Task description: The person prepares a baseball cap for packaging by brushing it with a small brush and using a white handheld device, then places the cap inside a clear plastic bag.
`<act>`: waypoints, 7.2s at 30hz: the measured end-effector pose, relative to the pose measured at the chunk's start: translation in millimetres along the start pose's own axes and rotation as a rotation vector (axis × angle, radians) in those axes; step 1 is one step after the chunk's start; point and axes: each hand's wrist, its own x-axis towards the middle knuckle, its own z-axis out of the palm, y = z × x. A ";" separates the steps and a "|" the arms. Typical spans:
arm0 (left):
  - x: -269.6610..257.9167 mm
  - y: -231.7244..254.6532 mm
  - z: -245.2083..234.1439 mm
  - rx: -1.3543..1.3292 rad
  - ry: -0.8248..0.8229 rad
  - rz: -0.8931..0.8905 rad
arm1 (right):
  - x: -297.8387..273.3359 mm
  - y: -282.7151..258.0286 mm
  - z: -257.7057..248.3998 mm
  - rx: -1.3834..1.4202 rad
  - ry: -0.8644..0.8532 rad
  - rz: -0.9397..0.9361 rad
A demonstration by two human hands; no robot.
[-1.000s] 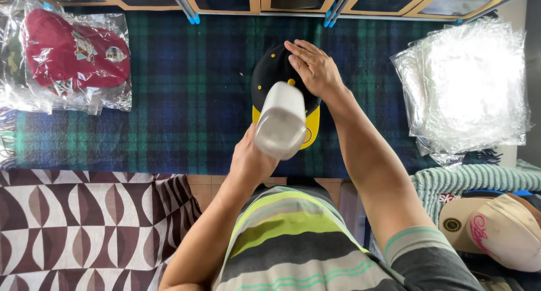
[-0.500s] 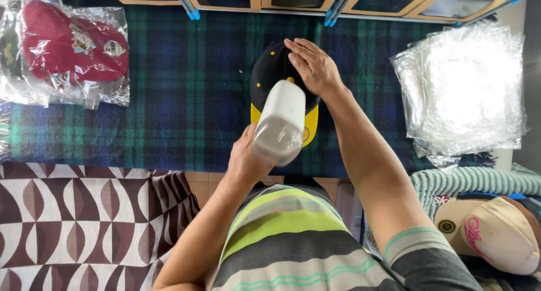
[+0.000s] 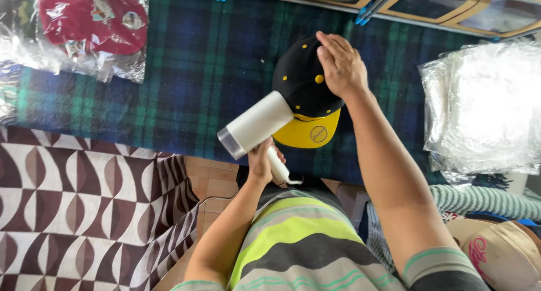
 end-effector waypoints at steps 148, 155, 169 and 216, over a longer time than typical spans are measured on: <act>59.7 82.4 59.2 0.384 -0.137 0.323 | -262.8 81.9 39.9 0.477 0.203 0.335; 38.1 30.8 0.4 0.047 -0.222 -0.248 | -265.0 77.6 59.3 0.318 0.207 0.035; 39.5 27.4 -4.4 -0.231 -0.141 -0.363 | -192.6 -62.2 57.1 -0.017 -0.140 -0.009; 32.1 39.3 -5.6 -0.193 -0.243 -0.365 | -213.3 -4.8 31.3 0.179 -0.015 -0.266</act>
